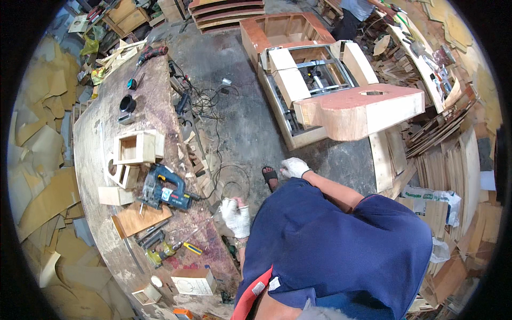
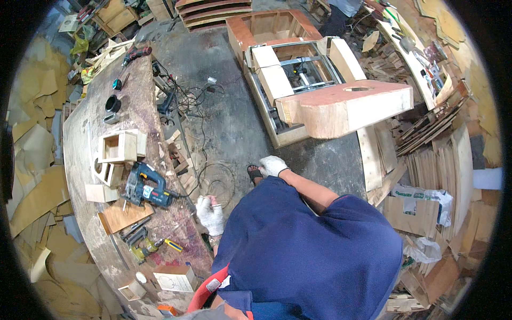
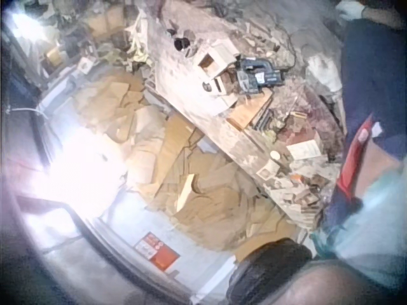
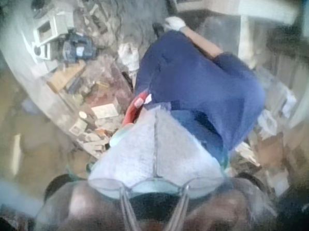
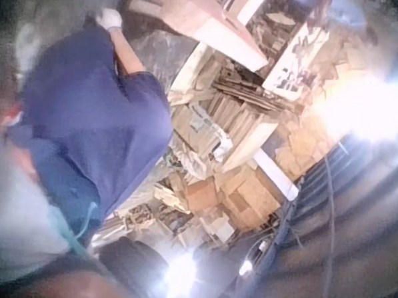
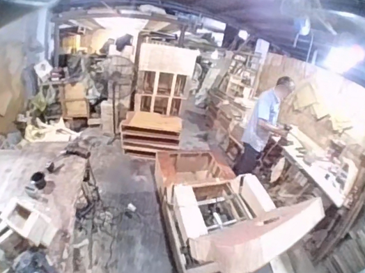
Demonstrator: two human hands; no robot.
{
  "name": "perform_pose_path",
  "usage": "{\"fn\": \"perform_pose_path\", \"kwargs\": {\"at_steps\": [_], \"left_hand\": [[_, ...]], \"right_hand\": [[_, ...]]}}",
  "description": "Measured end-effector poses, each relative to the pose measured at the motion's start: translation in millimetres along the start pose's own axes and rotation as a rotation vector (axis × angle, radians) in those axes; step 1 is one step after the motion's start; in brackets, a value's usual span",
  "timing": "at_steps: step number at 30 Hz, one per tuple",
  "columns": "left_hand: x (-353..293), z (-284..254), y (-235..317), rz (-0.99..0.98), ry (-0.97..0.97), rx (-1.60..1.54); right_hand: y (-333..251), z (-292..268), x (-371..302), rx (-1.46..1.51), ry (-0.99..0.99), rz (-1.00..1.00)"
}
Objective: The person assembles small wooden boxes by aligning pieces and fastening them with a nail gun, then drills holes into a flat wooden piece. The person handles multiple box components and uses power tools to join and modify the wood.
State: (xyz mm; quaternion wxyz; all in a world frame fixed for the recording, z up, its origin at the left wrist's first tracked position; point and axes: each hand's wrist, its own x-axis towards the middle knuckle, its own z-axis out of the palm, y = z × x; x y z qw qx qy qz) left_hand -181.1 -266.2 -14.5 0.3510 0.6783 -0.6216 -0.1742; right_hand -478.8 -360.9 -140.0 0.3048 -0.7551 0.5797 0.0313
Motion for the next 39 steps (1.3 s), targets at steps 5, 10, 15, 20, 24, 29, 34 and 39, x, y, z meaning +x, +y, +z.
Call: {"fn": "perform_pose_path", "kwargs": {"at_steps": [5, 10, 15, 20, 24, 29, 34, 39], "left_hand": [[49.9, 19.0, 16.7, 0.079, -0.113, 0.025], [88.9, 14.8, -5.8, -0.042, -0.126, 0.079], [141.4, 18.0, -37.6, 0.0, -0.216, 0.106], [210.9, 10.6, -65.0, 0.156, -0.273, 0.151], [254.2, -5.5, -78.1, 0.151, -0.256, 0.177], [282.7, -9.7, -89.2, 0.1, -0.235, 0.189], [301.7, -8.5, -97.6, -0.134, -0.332, 0.154], [342.4, -10.8, -83.1, -0.258, -0.175, 0.3]], "right_hand": [[18.5, -15.7, 53.4, 0.082, 0.035, 0.018], [34.7, -1.4, 87.9, 0.074, -0.038, 0.144], [58.8, 6.5, 99.9, 0.14, -0.126, 0.427], [78.2, -4.7, 128.7, 0.171, -0.168, 0.567], [77.1, 8.3, 165.9, 0.178, -0.126, 0.515], [61.2, 4.9, 248.9, 0.141, -0.146, 0.432], [-13.4, -91.0, 391.8, 0.125, 0.248, 0.234], [-136.6, -224.8, 584.4, 0.114, 0.633, -0.326]]}}
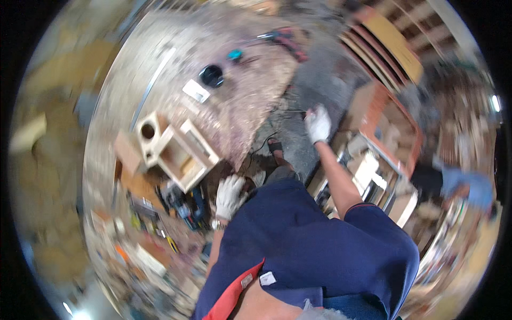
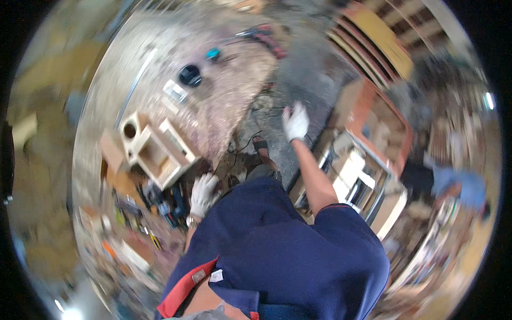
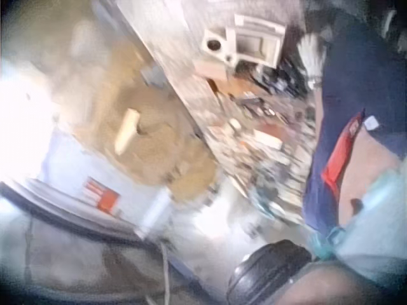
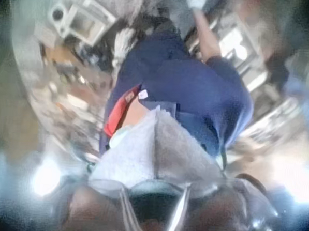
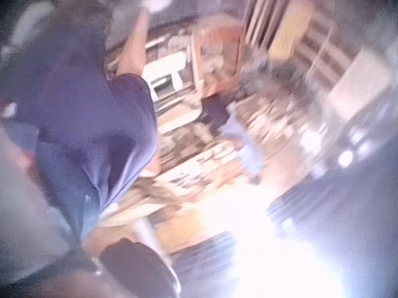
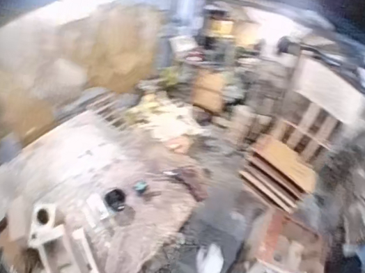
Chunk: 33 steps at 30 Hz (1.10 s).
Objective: The person assembles small wooden boxes by aligning pieces and fastening them with a nail gun, then drills holes into a flat wooden piece. The person handles multiple box components and uses power tools to join and modify the wood.
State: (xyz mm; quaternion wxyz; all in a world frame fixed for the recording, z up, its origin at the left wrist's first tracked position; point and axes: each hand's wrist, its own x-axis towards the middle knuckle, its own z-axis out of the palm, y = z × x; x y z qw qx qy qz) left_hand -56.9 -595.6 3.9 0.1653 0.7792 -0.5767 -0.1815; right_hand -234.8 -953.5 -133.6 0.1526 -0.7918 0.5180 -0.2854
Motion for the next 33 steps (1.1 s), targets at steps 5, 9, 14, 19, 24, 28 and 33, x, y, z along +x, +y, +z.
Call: {"fn": "perform_pose_path", "kwargs": {"at_steps": [5, 9, 14, 19, 24, 28, 33], "left_hand": [[44.6, -1.4, 30.9, -0.131, 0.09, -0.004], [71.7, 2.4, 50.2, -0.247, 0.189, 0.043], [67.1, 7.7, 57.9, -0.325, 0.279, 0.101], [38.2, 25.5, 67.0, -0.425, 0.289, 0.113], [-7.1, 40.9, 80.9, -0.475, 0.581, -0.012], [-65.5, 49.0, 93.4, -0.596, 0.659, -0.359], [-179.1, 62.5, 94.8, -0.8, 0.842, -1.098]], "right_hand": [[-39.5, 59.2, 208.5, -0.165, -0.107, -0.304], [-37.2, 134.1, 311.9, -0.463, -0.383, -0.253], [-10.5, 190.3, 369.9, -0.587, -0.602, -0.295], [-24.2, 140.7, 301.4, 0.124, -0.526, 0.191], [-51.7, 37.5, 119.0, 1.089, -0.583, 0.107], [-69.6, -11.0, -30.1, 1.361, -1.405, 0.254], [-132.8, -45.1, -202.6, 0.972, -1.48, 0.095]]}}
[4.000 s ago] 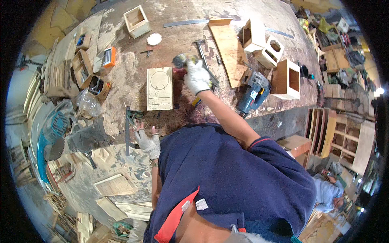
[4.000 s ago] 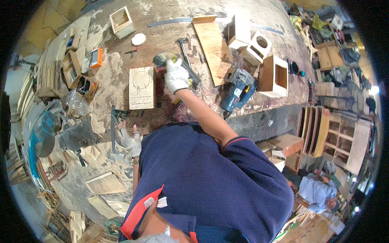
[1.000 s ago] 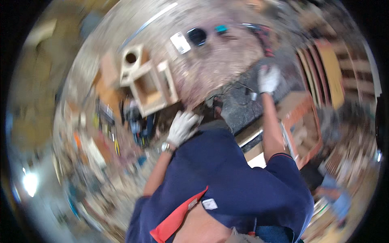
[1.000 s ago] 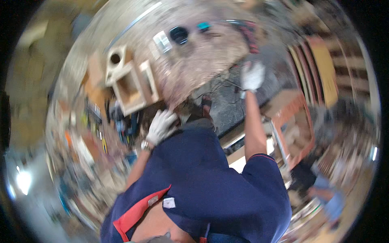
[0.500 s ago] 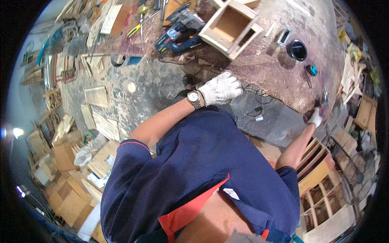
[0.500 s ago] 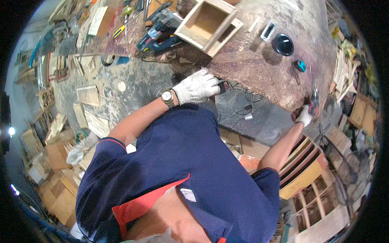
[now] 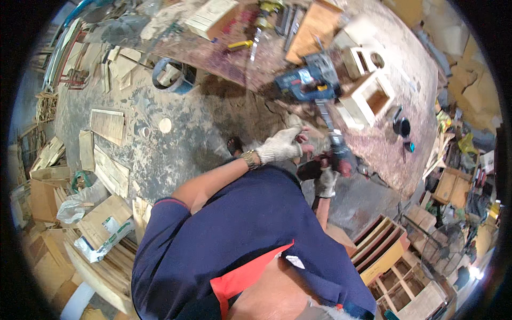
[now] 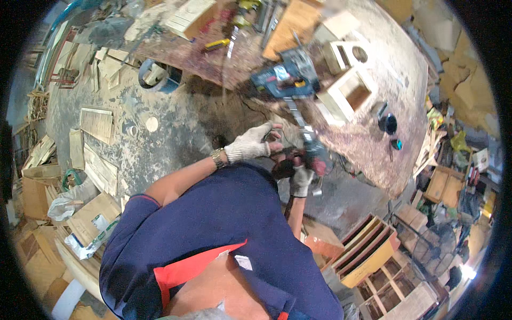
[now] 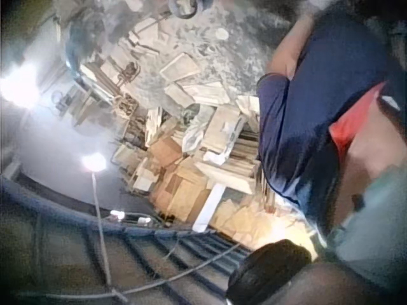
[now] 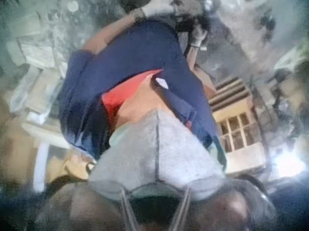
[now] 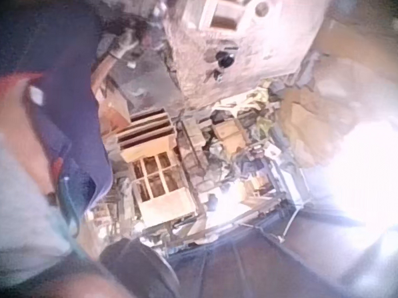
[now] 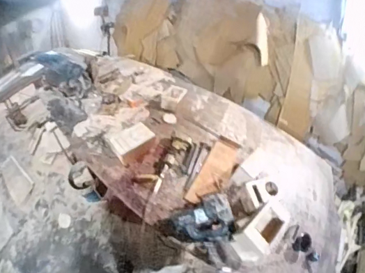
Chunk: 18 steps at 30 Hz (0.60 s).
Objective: The person assembles small wooden boxes by aligning pieces and fastening them with a nail gun, then drills holes into a flat wooden piece. The person handles multiple box components and uses power tools to join and modify the wood.
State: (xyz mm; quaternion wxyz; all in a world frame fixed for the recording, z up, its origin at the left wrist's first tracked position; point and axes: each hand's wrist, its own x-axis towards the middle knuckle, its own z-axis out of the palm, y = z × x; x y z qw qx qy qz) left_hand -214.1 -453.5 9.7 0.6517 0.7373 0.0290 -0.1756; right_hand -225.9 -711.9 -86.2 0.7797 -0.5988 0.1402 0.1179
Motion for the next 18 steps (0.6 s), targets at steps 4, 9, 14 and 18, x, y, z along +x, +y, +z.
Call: {"fn": "perform_pose_path", "kwargs": {"at_steps": [4, 9, 14, 18], "left_hand": [[-41.7, -66.6, -22.8, 0.173, 0.196, -1.015], [-98.6, -136.5, -39.3, -0.082, 0.616, -1.571], [-139.1, -180.7, -36.2, -0.188, 0.659, -1.396], [-132.7, -204.2, -29.6, -0.08, 0.639, -1.26]], "right_hand": [[1.5, 144.5, -15.8, -0.311, -0.174, -0.059], [-8.0, 268.9, -39.0, -0.645, -0.542, -0.269], [-19.3, 304.2, -22.3, -1.217, -0.827, -0.926], [0.6, 334.9, -2.2, -1.226, -0.863, -1.037]]}}
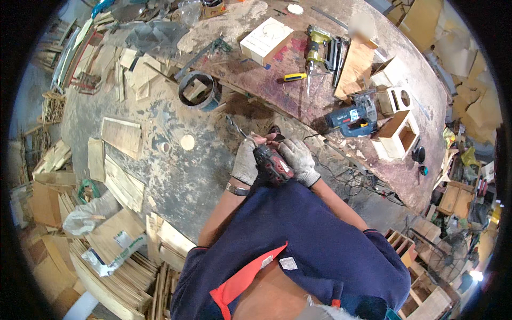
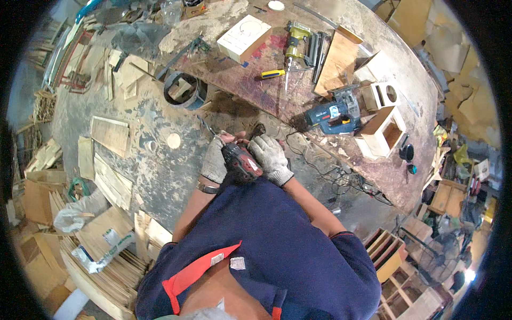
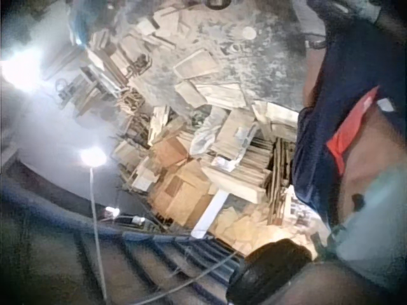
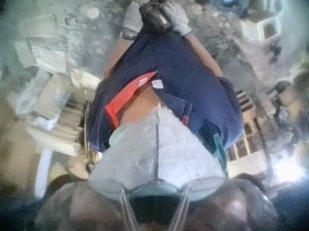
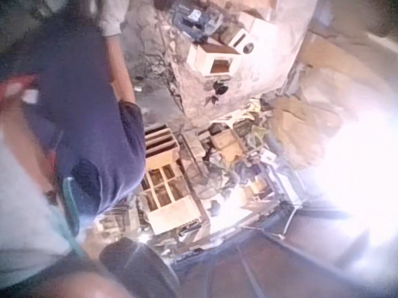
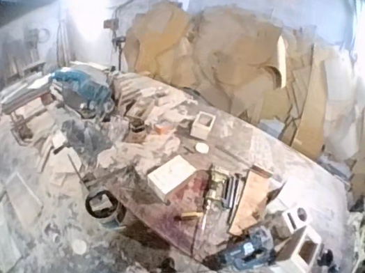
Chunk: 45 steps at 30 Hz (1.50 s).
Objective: The person assembles small wooden boxes by aligning pieces and fastening them with a nail gun, then drills holes into a flat wooden piece. The person handles multiple box components and uses power tools to join and modify the wood.
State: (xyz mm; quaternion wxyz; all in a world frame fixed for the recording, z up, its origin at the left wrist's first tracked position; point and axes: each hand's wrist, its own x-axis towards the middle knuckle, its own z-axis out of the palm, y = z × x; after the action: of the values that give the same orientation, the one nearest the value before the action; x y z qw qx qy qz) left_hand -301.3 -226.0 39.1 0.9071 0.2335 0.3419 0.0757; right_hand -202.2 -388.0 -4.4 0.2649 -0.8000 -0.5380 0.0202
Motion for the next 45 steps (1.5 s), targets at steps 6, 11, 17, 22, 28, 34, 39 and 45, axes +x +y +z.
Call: {"fn": "perform_pose_path", "kwargs": {"at_steps": [6, 11, 17, 22, 28, 34, 39, 45], "left_hand": [[70.9, 23.3, 45.3, 0.042, 0.009, 0.119], [121.0, 49.2, 68.1, 0.021, -0.173, 0.005], [168.7, 75.9, 83.3, -0.183, -0.282, -0.18], [199.4, 103.1, 102.7, -0.231, -0.361, -0.025], [218.7, 109.9, 151.8, -0.4, -0.367, 0.049], [248.5, 82.6, 189.4, -0.42, -0.416, 0.18], [270.1, 61.5, 202.5, -0.298, -0.507, 0.187], [287.1, 65.6, 222.7, -0.431, -0.437, 0.14]], "right_hand": [[34.4, -3.3, 65.0, -0.038, -0.032, 0.071], [60.2, -23.9, 105.2, -0.051, -0.072, 0.156], [92.7, 9.5, 106.9, 0.023, 0.11, 0.295], [98.7, 50.9, 84.3, 0.658, 0.255, 0.735], [103.4, 81.0, 118.2, 0.375, 0.403, 0.707], [69.6, 52.6, 186.2, -0.143, 0.243, 0.607], [61.5, 61.3, 231.1, -0.083, 0.294, 0.596], [63.7, 63.4, 248.0, -0.175, 0.317, 0.621]]}}
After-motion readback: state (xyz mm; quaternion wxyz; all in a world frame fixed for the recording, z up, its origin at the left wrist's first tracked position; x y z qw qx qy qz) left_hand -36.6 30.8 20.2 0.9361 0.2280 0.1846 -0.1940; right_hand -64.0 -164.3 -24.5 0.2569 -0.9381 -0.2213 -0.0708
